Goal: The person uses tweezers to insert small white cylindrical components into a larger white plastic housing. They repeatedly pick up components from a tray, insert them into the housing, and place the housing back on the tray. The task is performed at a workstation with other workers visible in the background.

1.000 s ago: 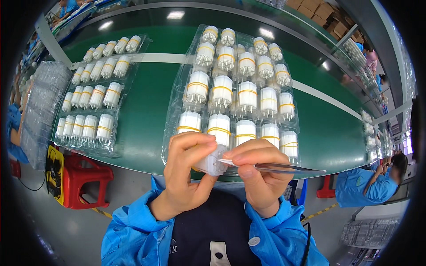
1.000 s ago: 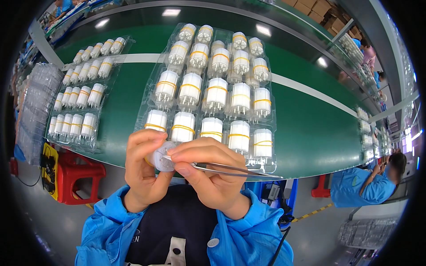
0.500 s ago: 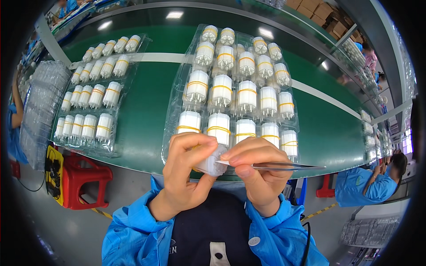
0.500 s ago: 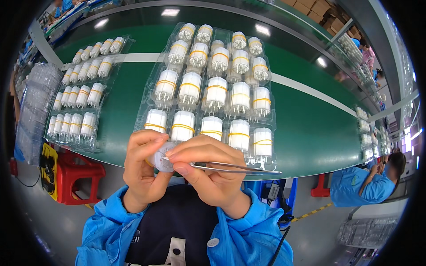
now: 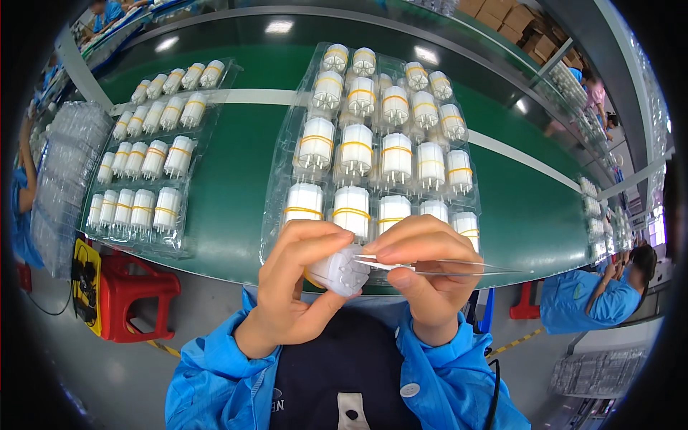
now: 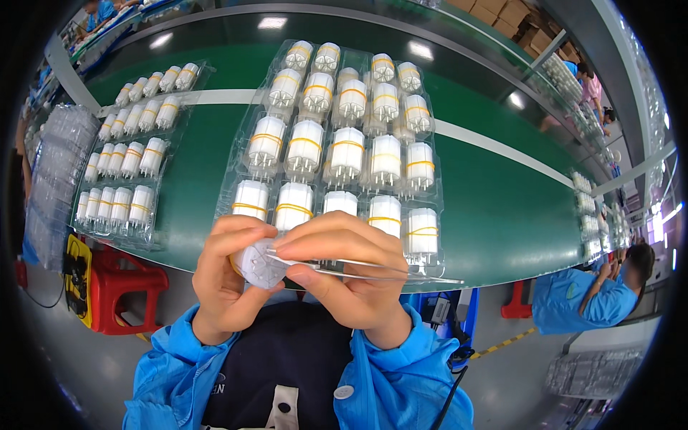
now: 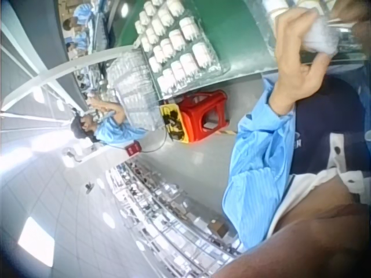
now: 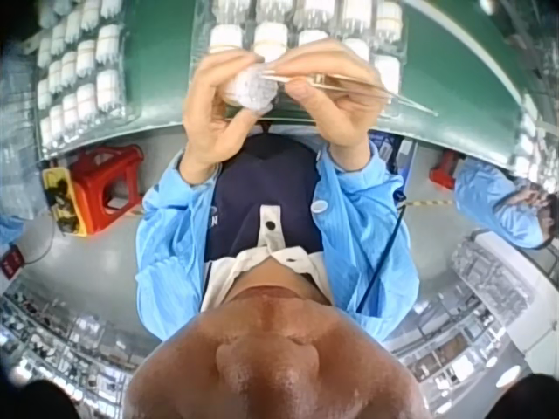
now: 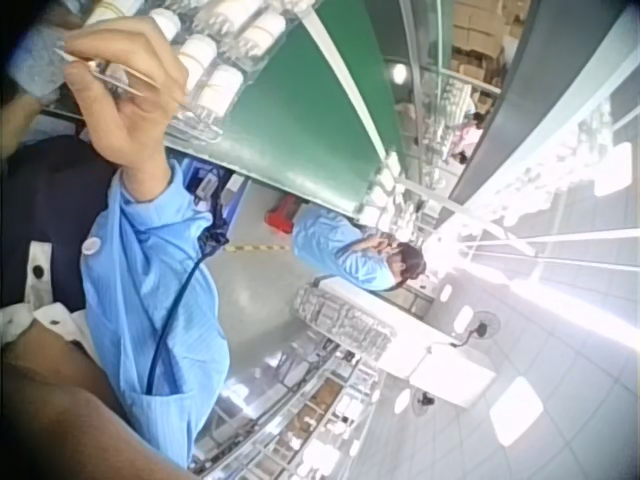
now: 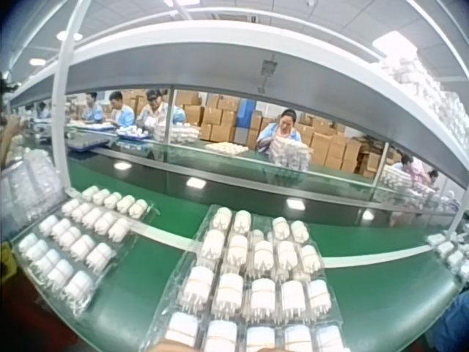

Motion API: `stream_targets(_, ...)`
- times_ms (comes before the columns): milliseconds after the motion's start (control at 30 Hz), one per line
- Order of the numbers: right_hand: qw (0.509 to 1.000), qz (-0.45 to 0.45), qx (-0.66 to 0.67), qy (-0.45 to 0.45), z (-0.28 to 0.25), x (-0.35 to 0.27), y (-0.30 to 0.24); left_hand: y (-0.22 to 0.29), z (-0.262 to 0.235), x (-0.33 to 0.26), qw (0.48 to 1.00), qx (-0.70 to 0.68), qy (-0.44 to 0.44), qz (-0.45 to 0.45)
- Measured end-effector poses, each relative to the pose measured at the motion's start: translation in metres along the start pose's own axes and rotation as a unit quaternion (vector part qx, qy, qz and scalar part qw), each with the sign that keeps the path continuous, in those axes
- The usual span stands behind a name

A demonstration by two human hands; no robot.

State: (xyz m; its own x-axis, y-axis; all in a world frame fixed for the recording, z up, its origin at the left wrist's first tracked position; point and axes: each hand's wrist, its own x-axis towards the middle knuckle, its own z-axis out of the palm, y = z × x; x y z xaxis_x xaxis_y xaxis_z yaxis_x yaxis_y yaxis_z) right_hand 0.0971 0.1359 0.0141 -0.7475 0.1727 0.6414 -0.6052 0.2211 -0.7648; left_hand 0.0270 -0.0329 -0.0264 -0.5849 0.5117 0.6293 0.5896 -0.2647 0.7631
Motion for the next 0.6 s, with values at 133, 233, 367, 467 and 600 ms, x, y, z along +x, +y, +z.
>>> stream_targets(133,0.999,-0.016,-0.020,-0.027,-0.0006,0.0017,0.0001,0.0022,0.0029,-0.0014,0.997,-0.061,0.026,-0.034)
stream_targets(233,0.999,-0.029,-0.027,-0.032,-0.0001,0.0035,-0.0003,0.0024,0.0037,-0.0010,0.997,-0.066,0.027,-0.035)
stream_targets(367,0.997,-0.043,-0.042,-0.046,-0.0004,0.0061,0.0006,0.0020,0.0039,-0.0009,0.997,-0.063,0.029,-0.031)
stream_targets(467,0.998,-0.041,-0.039,-0.034,0.0004,0.0037,0.0021,0.0023,0.0037,-0.0031,0.998,-0.052,0.027,-0.038)
stream_targets(600,1.000,-0.003,0.001,0.016,0.0040,-0.0017,0.0026,0.0022,0.0060,-0.0018,0.998,-0.038,0.034,-0.021)
